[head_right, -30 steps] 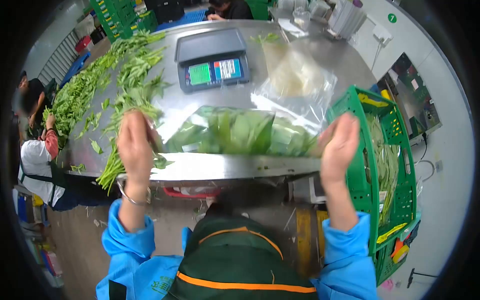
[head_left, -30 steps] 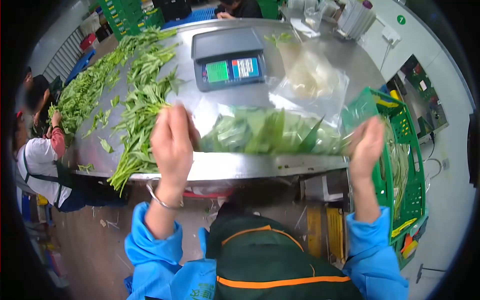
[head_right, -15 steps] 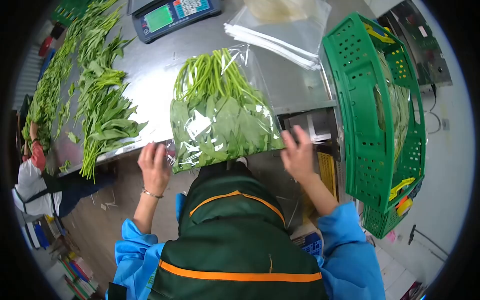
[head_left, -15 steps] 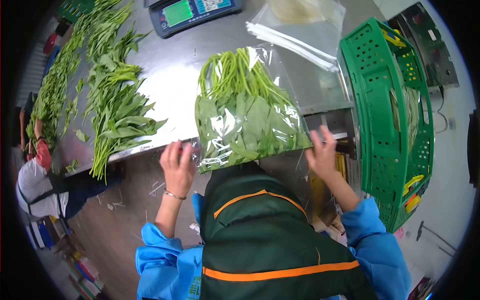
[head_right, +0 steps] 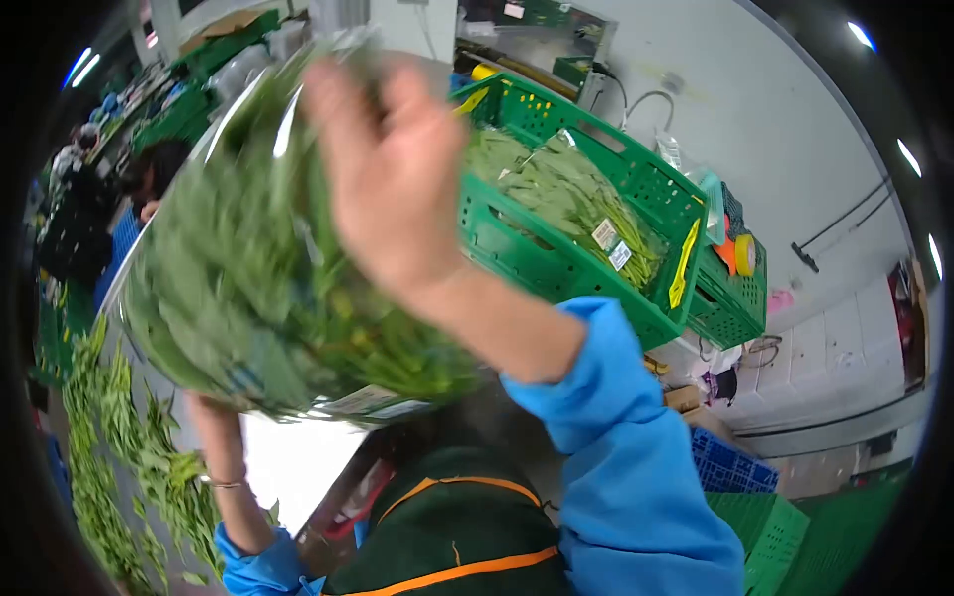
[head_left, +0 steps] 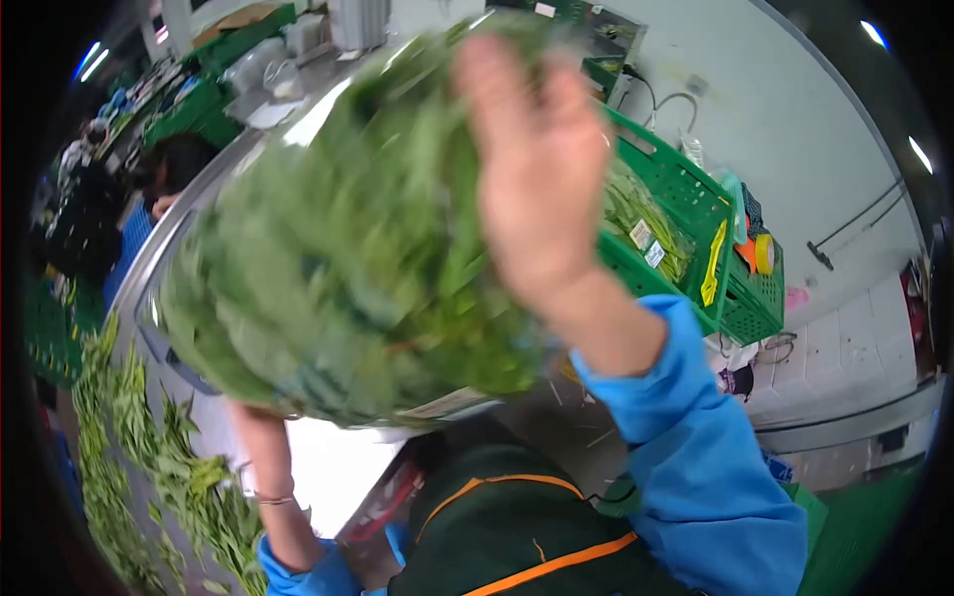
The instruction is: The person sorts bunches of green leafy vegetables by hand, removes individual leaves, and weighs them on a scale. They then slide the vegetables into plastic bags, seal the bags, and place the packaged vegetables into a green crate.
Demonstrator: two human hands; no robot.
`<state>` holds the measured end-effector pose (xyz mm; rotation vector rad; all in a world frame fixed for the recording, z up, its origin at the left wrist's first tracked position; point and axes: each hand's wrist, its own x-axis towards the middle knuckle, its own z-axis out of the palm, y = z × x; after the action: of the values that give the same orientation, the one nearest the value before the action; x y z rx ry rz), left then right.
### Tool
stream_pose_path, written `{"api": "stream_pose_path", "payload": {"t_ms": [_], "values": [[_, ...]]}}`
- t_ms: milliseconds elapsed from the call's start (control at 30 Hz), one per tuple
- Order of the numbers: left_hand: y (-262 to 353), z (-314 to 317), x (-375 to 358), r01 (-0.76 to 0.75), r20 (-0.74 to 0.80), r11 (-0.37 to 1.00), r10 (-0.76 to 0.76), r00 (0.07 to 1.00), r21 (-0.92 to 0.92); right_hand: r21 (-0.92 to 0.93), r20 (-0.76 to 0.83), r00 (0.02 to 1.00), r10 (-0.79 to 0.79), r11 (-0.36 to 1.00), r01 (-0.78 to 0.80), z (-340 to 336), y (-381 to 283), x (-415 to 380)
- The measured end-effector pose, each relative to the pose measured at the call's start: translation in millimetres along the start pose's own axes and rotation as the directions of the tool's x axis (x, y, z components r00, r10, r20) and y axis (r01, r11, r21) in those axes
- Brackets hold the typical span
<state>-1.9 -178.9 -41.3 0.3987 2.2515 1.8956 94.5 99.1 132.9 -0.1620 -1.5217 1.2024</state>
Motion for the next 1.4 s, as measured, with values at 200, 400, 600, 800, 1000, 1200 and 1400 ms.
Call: {"api": "stream_pose_path", "payload": {"t_ms": [200, 400, 600, 800, 1000, 1200, 1400], "values": [[106, 199, 64, -0.105, 0.534, 0.940, 0.273, 0.800, -0.323, -0.141, -0.374, 0.911, -0.174, 0.982, 0.129, -117, 48, 193], [146, 342, 245, -0.332, 0.598, 0.933, 0.346, 0.723, -0.138, -0.119, -0.466, 0.817, 0.340, 0.891, -0.438, -293, 231, 275], [45, 412, 320, -0.772, 0.798, 0.281, 0.031, 0.602, 0.571, -0.909, -0.023, 0.924, 0.381, 0.376, -0.177, -329, 372, 125], [69, 423, 301, -0.618, 0.631, 0.143, -0.073, 0.773, 0.773, -0.714, 0.700, 0.559, 0.444, 0.413, 0.565, -248, 297, 66], [59, 381, 229, -0.695, 0.338, 0.703, 0.623, 0.705, 0.154, -0.731, 0.681, 0.496, 0.538, 0.469, 0.495, -246, 297, 91], [-28, 223, 47, -0.620, 0.482, 0.686, 0.424, 0.767, 0.382, -0.777, 0.600, 0.569, 0.562, 0.580, 0.247, -268, 303, 174], [-128, -14, -146, 0.121, -0.246, 0.792, 0.039, 0.969, 0.599, -0.451, 0.705, 0.701, 0.106, 0.829, 0.329, -76, 253, 129]]}}
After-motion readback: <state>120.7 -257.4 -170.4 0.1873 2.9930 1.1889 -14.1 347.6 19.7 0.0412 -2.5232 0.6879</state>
